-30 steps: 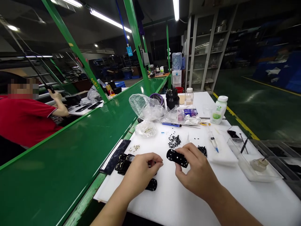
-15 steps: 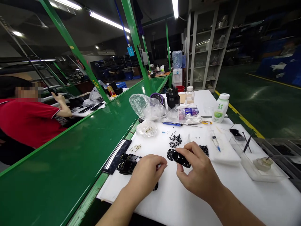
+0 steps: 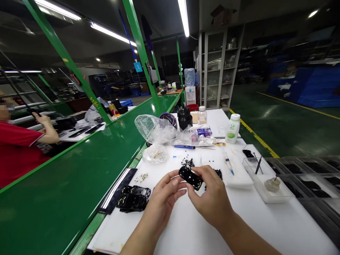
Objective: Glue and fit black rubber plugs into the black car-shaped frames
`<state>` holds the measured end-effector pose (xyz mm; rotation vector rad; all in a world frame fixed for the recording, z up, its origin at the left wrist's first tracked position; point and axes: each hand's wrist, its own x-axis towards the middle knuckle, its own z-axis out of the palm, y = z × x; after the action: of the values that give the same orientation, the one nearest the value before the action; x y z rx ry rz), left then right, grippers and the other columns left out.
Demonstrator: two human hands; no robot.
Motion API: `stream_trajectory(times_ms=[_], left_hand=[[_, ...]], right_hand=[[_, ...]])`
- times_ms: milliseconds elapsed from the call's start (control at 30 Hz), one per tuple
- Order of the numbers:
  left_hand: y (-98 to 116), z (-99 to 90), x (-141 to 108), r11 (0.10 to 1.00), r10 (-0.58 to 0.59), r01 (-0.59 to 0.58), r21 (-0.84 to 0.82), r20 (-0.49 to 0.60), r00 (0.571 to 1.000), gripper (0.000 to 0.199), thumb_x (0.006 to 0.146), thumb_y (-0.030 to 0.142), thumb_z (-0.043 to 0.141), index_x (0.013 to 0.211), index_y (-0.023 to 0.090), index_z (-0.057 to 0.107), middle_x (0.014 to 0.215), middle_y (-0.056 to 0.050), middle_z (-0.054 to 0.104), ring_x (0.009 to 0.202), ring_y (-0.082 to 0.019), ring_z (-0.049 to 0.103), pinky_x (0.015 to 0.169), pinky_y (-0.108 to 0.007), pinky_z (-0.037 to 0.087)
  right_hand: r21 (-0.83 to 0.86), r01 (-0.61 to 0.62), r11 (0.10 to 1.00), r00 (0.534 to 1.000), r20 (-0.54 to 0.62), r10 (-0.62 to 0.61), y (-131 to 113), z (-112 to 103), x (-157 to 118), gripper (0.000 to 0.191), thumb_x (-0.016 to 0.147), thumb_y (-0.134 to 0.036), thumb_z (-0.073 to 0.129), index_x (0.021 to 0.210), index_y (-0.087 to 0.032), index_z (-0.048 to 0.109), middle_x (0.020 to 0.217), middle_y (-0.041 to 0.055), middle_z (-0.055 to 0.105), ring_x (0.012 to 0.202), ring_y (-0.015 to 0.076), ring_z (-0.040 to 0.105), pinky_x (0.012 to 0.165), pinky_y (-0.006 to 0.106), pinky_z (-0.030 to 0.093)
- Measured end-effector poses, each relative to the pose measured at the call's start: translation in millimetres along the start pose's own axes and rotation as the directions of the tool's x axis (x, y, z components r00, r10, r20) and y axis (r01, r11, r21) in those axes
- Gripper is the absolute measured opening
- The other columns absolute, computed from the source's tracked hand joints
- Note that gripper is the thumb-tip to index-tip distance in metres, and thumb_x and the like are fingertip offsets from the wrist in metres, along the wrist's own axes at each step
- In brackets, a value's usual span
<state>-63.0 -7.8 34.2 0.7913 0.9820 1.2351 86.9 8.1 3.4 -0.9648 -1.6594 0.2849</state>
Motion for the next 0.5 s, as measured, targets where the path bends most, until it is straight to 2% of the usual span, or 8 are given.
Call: stream_trajectory(times_ms=[67, 133, 233, 300, 367, 400, 467, 500], left_hand=[[-6, 13.4, 1, 0.993, -0.035, 0.034, -0.112, -0.01, 0.999, 0.028, 0.072, 0.025, 0.076, 0.098, 0.016, 0.067, 0.096, -0.007, 0.069, 0.079, -0.014, 0.064, 0.078, -0.027, 0.05], [-12, 21.7, 5, 0.987, -0.051, 0.041, -0.157, -0.061, 0.997, 0.024, 0.07, 0.02, 0.078, 0.088, 0.014, 0.065, 0.087, -0.004, 0.068, 0.07, -0.01, 0.061, 0.072, -0.022, 0.05], [-12, 22.8, 15, 0.986, -0.044, 0.022, -0.163, -0.133, 0.99, 0.024, 0.069, 0.017, 0.077, 0.086, 0.013, 0.061, 0.078, -0.002, 0.065, 0.067, -0.009, 0.06, 0.065, -0.019, 0.049], [-6, 19.1, 21, 0.992, -0.01, -0.01, -0.126, -0.157, 0.988, 0.028, 0.068, 0.017, 0.075, 0.09, 0.014, 0.058, 0.078, -0.002, 0.065, 0.068, -0.011, 0.061, 0.066, -0.021, 0.05], [1, 15.4, 26, 0.999, 0.018, -0.025, -0.044, -0.144, 0.989, 0.039, 0.067, 0.018, 0.075, 0.1, 0.016, 0.055, 0.077, 0.001, 0.062, 0.068, -0.012, 0.062, 0.065, -0.024, 0.051], [3, 14.2, 27, 1.0, 0.023, -0.021, 0.019, -0.126, 0.992, 0.044, 0.066, 0.018, 0.075, 0.104, 0.017, 0.053, 0.074, 0.003, 0.06, 0.065, -0.012, 0.06, 0.061, -0.023, 0.05], [2, 13.7, 28, 0.986, 0.018, -0.004, 0.165, -0.081, 0.997, 0.052, 0.066, 0.018, 0.074, 0.112, 0.019, 0.05, 0.07, 0.007, 0.054, 0.058, -0.01, 0.056, 0.055, -0.021, 0.044], [-2, 14.3, 28, 0.971, 0.012, 0.002, 0.238, -0.058, 0.998, 0.052, 0.067, 0.018, 0.072, 0.114, 0.019, 0.05, 0.069, 0.008, 0.051, 0.056, -0.009, 0.054, 0.053, -0.02, 0.041]], right_hand=[[0.007, -0.016, 1.0, 1.0, -0.005, 0.016, -1, 2, -1, 0.031, 0.077, -0.009, 0.057, 0.107, -0.019, 0.055, 0.093, 0.0038, 0.056, 0.088, 0.0192, 0.056, 0.077, 0.033, 0.05], [0.014, -0.025, 1.0, 1.0, 0.016, 0.025, -2, 2, -1, 0.027, 0.078, -0.01, 0.057, 0.103, -0.019, 0.055, 0.092, 0.0037, 0.055, 0.087, 0.0192, 0.056, 0.076, 0.033, 0.05], [0.034, 0.018, 0.999, 0.999, 0.041, -0.019, 2, -6, 3, 0.03, 0.078, -0.015, 0.059, 0.106, -0.019, 0.053, 0.096, 0.0051, 0.055, 0.091, 0.0208, 0.055, 0.08, 0.036, 0.049], [0.013, -0.008, 1.0, 0.999, -0.045, 0.008, 11, -15, 10, 0.028, 0.079, -0.02, 0.06, 0.106, -0.019, 0.053, 0.099, 0.0062, 0.055, 0.094, 0.0223, 0.054, 0.081, 0.038, 0.048], [-0.032, -0.175, 0.984, 0.974, -0.154, 0.168, 25, -23, 18, 0.024, 0.081, -0.024, 0.058, 0.105, -0.02, 0.054, 0.101, 0.0066, 0.057, 0.094, 0.023, 0.054, 0.079, 0.038, 0.048], [-0.059, -0.286, 0.956, 0.949, -0.16, 0.273, 33, -26, 21, 0.023, 0.082, -0.024, 0.056, 0.105, -0.02, 0.054, 0.102, 0.0065, 0.059, 0.095, 0.0233, 0.055, 0.079, 0.039, 0.048], [-0.135, -0.437, 0.889, 0.899, -0.074, 0.431, 46, -26, 24, 0.03, 0.081, -0.02, 0.054, 0.112, -0.021, 0.055, 0.106, 0.0068, 0.061, 0.101, 0.0248, 0.055, 0.085, 0.042, 0.047], [-0.172, -0.461, 0.87, 0.885, -0.012, 0.466, 51, -24, 24, 0.035, 0.08, -0.018, 0.054, 0.115, -0.02, 0.055, 0.107, 0.0072, 0.062, 0.106, 0.0258, 0.053, 0.09, 0.044, 0.045]])
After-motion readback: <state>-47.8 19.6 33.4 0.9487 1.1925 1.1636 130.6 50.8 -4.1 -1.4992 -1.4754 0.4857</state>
